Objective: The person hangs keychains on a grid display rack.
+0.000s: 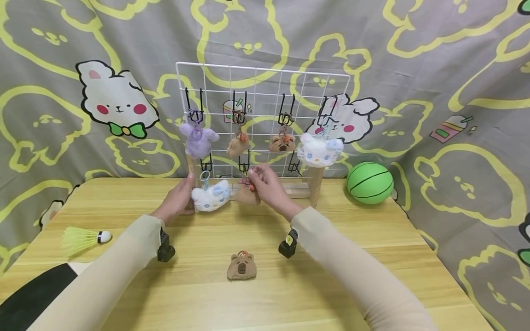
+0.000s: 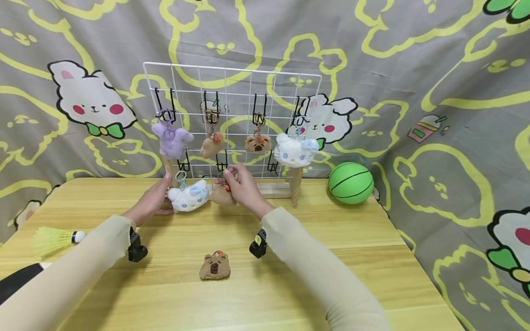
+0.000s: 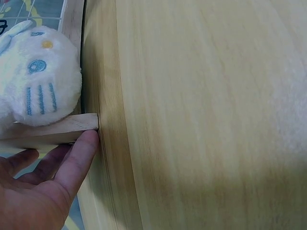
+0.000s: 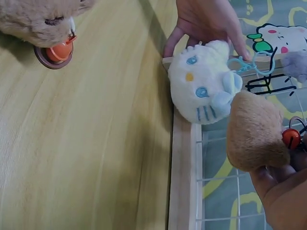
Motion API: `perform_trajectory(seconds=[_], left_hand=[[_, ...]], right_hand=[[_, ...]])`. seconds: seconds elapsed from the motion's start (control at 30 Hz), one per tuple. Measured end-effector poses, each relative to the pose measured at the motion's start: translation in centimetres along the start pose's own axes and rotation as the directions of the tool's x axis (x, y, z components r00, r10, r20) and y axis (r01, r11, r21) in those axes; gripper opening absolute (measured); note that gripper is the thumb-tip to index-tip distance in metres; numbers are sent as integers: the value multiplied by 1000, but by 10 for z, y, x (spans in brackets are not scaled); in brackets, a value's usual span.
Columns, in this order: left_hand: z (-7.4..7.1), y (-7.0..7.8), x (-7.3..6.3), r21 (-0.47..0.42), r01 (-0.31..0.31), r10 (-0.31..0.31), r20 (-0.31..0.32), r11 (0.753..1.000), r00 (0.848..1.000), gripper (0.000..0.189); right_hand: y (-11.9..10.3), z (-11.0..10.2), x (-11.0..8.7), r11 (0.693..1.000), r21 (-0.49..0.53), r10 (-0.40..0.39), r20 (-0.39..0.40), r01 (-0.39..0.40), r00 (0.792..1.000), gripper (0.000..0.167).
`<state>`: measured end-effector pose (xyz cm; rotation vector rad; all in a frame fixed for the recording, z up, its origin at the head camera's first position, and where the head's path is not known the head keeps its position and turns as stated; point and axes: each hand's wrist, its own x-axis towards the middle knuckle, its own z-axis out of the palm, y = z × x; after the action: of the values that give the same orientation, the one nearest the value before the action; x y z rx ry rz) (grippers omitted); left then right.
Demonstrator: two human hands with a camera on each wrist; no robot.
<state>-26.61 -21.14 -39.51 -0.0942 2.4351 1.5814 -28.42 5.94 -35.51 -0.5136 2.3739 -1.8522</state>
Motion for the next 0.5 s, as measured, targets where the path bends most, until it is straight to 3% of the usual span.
perform_trajectory(seconds=[0.5], left_hand=[[1,0,0,-3,0,0,1,1000,1000,93]], right_hand=[[11,-1,-4,1000,8,-1,14,0,1000,29]])
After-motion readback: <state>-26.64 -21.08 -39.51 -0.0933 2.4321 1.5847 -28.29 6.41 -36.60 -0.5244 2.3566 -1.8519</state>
